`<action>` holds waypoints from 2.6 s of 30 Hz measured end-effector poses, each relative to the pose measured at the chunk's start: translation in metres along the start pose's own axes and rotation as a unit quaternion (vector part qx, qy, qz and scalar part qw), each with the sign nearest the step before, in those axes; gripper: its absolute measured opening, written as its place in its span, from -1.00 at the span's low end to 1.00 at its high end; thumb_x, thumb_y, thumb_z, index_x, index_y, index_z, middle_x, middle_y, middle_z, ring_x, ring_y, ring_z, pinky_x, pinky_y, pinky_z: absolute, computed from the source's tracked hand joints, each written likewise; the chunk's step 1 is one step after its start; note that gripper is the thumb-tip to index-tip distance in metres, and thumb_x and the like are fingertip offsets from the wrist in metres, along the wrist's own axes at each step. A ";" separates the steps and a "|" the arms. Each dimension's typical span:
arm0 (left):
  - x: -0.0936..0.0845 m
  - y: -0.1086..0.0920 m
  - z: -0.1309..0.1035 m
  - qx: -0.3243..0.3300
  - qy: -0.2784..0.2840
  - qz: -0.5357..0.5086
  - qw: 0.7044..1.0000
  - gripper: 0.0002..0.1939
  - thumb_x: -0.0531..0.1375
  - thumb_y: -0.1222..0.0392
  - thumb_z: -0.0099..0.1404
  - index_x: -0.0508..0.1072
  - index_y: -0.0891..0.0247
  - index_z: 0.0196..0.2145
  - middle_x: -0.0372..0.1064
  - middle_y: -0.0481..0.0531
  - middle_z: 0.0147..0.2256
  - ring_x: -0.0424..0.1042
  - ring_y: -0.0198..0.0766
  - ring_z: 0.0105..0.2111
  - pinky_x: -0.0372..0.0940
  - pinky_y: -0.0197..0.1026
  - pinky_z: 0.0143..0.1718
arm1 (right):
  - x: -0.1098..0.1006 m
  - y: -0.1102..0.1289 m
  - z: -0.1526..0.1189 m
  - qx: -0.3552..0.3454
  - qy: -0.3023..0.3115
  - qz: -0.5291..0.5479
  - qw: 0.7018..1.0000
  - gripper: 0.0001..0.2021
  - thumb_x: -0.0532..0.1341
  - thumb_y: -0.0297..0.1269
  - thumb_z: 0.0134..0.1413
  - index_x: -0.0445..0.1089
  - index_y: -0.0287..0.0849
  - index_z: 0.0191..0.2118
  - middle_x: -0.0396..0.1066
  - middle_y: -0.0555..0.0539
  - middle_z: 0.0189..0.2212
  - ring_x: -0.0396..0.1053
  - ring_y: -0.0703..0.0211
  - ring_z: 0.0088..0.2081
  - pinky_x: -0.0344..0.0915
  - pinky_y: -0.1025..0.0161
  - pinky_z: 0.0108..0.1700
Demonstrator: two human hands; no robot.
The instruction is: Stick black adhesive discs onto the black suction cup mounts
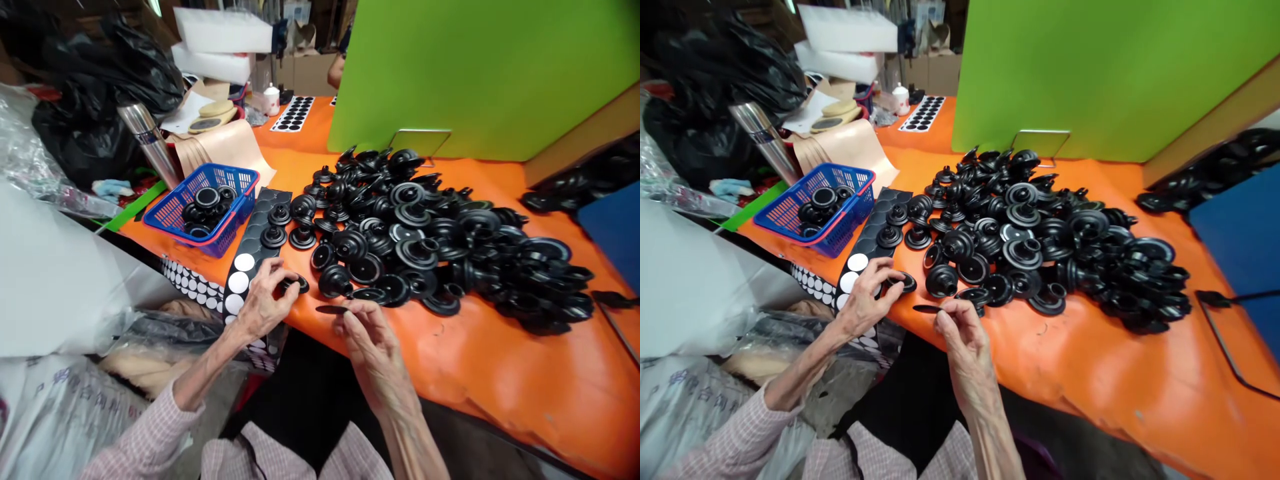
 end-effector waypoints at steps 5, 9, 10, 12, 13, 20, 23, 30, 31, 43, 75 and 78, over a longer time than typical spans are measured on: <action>-0.002 -0.006 -0.001 -0.072 0.016 0.113 0.991 -0.53 0.15 0.14 0.17 0.34 0.29 0.04 0.31 0.18 -0.13 0.27 0.03 -0.02 0.19 0.08 0.06 | 0.001 0.008 -0.001 -0.046 -0.008 -0.066 0.997 -0.74 0.27 -0.01 0.02 0.33 -0.08 -0.36 0.30 0.00 -0.31 0.27 0.22 -0.31 0.27 0.26 -0.23; -0.004 -0.009 -0.007 -0.111 0.081 0.050 0.989 -0.74 0.14 0.13 0.20 0.38 0.21 -0.14 0.35 0.07 -0.22 0.35 -0.08 -0.14 0.23 -0.02 -0.02 | -0.001 0.009 0.000 -0.030 -0.019 -0.057 0.998 -0.75 0.29 -0.04 0.01 0.35 -0.08 -0.27 0.33 0.03 -0.41 0.27 0.27 -0.41 0.28 0.28 -0.29; -0.004 -0.009 -0.008 -0.117 0.092 0.012 0.989 -0.80 0.14 0.14 0.21 0.38 0.19 -0.20 0.36 0.04 -0.25 0.36 -0.13 -0.19 0.24 -0.05 -0.06 | -0.001 0.009 0.000 -0.035 -0.022 -0.063 0.997 -0.74 0.30 -0.04 0.00 0.36 -0.09 -0.27 0.35 0.02 -0.41 0.28 0.26 -0.40 0.29 0.28 -0.29; -0.005 -0.008 -0.010 -0.147 0.100 -0.101 0.979 -0.84 0.18 0.13 0.19 0.34 0.19 -0.27 0.34 -0.03 -0.33 0.36 -0.23 -0.29 0.29 -0.12 -0.17 | 0.003 0.011 0.000 -0.044 -0.022 -0.074 0.996 -0.74 0.30 -0.05 -0.01 0.38 -0.11 -0.28 0.37 0.00 -0.39 0.30 0.26 -0.40 0.30 0.28 -0.31; -0.004 -0.006 -0.011 -0.173 0.097 -0.173 0.965 -0.81 0.21 0.11 0.17 0.32 0.20 -0.28 0.32 -0.05 -0.35 0.35 -0.26 -0.34 0.31 -0.16 -0.24 | 0.005 0.012 0.000 -0.047 -0.022 -0.078 0.996 -0.75 0.30 -0.06 -0.01 0.38 -0.11 -0.29 0.37 0.00 -0.39 0.30 0.26 -0.40 0.30 0.28 -0.32; -0.003 -0.006 -0.018 -0.281 0.100 -0.479 0.826 -0.56 0.37 0.14 0.00 0.39 0.30 -0.17 0.35 0.04 -0.24 0.42 -0.26 -0.27 0.44 -0.15 -0.27 | 0.016 0.017 -0.001 -0.046 -0.014 -0.033 0.998 -0.67 0.35 -0.14 -0.05 0.30 -0.06 -0.17 0.29 0.11 -0.52 0.24 0.31 -0.47 0.23 0.34 -0.37; -0.004 -0.007 -0.021 -0.288 0.077 -0.488 0.820 -0.58 0.38 0.18 0.00 0.45 0.33 -0.17 0.37 0.05 -0.26 0.43 -0.26 -0.32 0.45 -0.14 -0.30 | 0.017 0.015 0.000 0.001 -0.015 -0.021 1.000 -0.72 0.34 -0.06 -0.06 0.34 -0.15 -0.41 0.25 0.08 -0.51 0.19 0.33 -0.47 0.17 0.35 -0.39; -0.002 -0.005 -0.025 -0.298 0.054 -0.512 0.804 -0.63 0.32 0.30 0.05 0.48 0.34 -0.13 0.43 0.11 -0.17 0.48 -0.20 -0.28 0.46 -0.14 -0.31 | 0.024 0.009 0.002 -0.021 -0.052 -0.022 0.998 -0.75 0.33 -0.05 -0.07 0.39 -0.13 -0.41 0.25 0.03 -0.35 0.24 0.27 -0.33 0.21 0.28 -0.22; -0.002 -0.006 -0.025 -0.301 0.054 -0.519 0.798 -0.62 0.31 0.34 0.05 0.49 0.33 -0.12 0.43 0.12 -0.15 0.48 -0.20 -0.26 0.45 -0.16 -0.30 | 0.025 0.008 0.002 -0.035 -0.063 -0.043 0.996 -0.75 0.32 -0.05 -0.06 0.40 -0.14 -0.43 0.26 0.00 -0.29 0.27 0.23 -0.26 0.23 0.24 -0.16; -0.003 -0.012 -0.028 -0.314 0.080 -0.500 0.803 -0.55 0.26 0.35 0.04 0.52 0.26 -0.05 0.48 0.10 -0.08 0.48 -0.20 -0.16 0.36 -0.22 -0.19 | 0.039 0.001 0.003 -0.070 -0.126 -0.108 0.984 -0.75 0.25 -0.07 -0.04 0.39 -0.17 -0.48 0.27 -0.12 -0.19 0.30 0.07 -0.09 0.27 0.09 -0.04; 0.001 0.007 -0.033 -0.303 0.022 -0.510 0.804 -0.62 0.35 0.22 0.06 0.53 0.30 -0.12 0.46 0.15 -0.12 0.48 -0.11 -0.17 0.42 -0.08 -0.19 | 0.058 -0.014 0.004 -0.226 -0.125 -0.285 0.923 -0.89 0.08 -0.27 0.20 0.23 -0.11 -0.37 0.28 -0.11 -0.28 0.31 0.09 -0.18 0.32 0.07 -0.14; -0.001 0.008 -0.036 -0.308 0.000 -0.512 0.802 -0.63 0.35 0.25 0.04 0.52 0.31 -0.14 0.45 0.14 -0.09 0.47 -0.11 -0.14 0.43 -0.10 -0.18 | 0.062 -0.015 0.003 -0.255 -0.122 -0.335 0.899 -0.87 0.05 -0.28 0.23 0.21 -0.09 -0.37 0.28 -0.12 -0.28 0.29 0.07 -0.17 0.31 0.05 -0.13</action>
Point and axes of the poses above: each hand's wrist, its own z-axis towards the middle knuckle, its own x-axis out of the palm, y = z × x, the point moved 3 cm from there along z, towards the middle knuckle
